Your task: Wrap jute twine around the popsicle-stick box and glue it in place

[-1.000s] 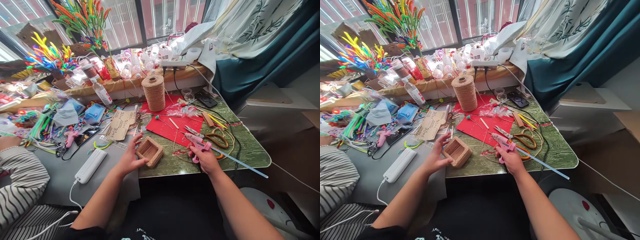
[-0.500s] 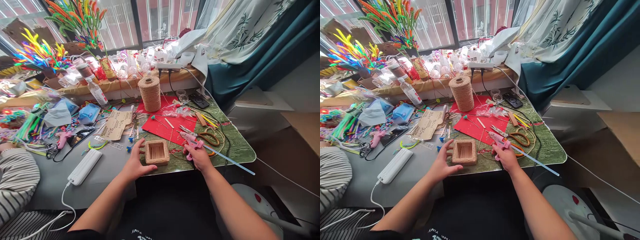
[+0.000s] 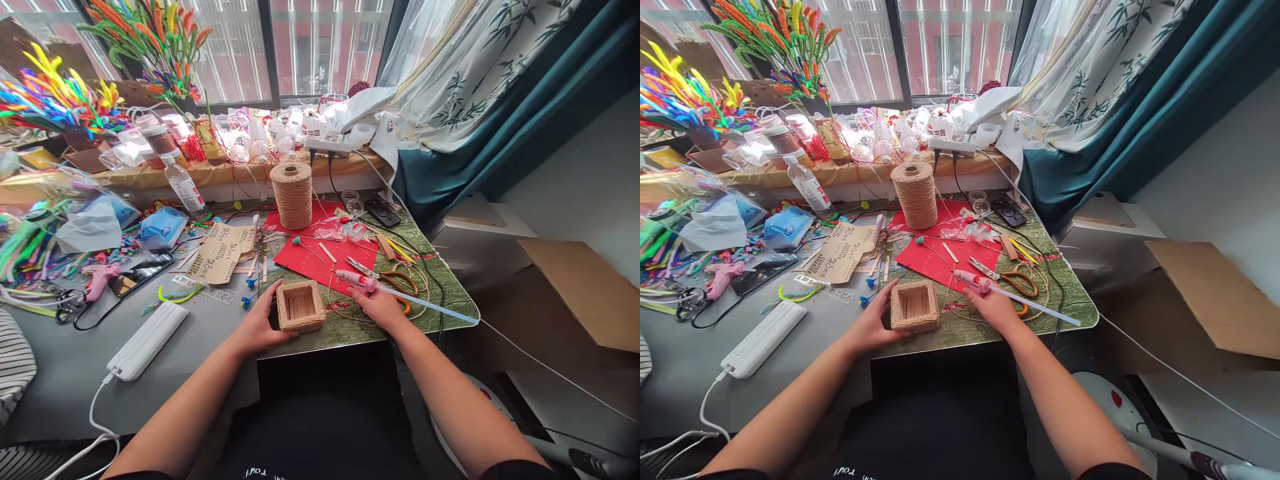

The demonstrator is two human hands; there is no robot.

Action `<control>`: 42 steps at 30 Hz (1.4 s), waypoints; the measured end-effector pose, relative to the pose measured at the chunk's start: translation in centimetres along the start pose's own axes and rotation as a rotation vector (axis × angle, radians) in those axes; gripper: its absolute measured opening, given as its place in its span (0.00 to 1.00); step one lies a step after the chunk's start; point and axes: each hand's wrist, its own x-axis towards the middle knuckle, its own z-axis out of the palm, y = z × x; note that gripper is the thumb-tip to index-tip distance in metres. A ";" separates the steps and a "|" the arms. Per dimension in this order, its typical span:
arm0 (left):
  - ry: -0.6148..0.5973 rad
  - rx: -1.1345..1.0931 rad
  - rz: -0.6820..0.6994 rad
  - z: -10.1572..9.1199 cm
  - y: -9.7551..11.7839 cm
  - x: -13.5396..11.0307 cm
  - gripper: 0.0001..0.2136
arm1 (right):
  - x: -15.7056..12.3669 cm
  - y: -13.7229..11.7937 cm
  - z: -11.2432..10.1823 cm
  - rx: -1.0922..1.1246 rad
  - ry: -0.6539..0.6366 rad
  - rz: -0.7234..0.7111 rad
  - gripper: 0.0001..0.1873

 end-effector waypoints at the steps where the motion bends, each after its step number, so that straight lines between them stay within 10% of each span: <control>1: 0.021 0.002 -0.005 -0.1 0.0 0.0 0.55 | 0.6 -0.6 -0.2 -0.035 -0.043 -0.046 0.23; 18: -0.012 -0.025 -0.016 -0.3 0.1 0.5 0.53 | 6.7 -1.3 2.2 -0.351 -0.243 -0.160 0.21; 27: -0.026 -0.027 -0.026 -0.2 -0.4 0.3 0.62 | -2.6 0.4 1.3 -0.339 0.246 -0.273 0.16; 33: -0.028 0.008 0.007 -0.1 0.3 1.0 0.54 | -8.2 1.9 5.2 -0.127 -0.024 -0.238 0.22; 42: -0.051 -0.395 -0.046 0.0 2.6 -1.1 0.51 | -5.0 -1.6 10.4 0.252 -0.133 -0.209 0.41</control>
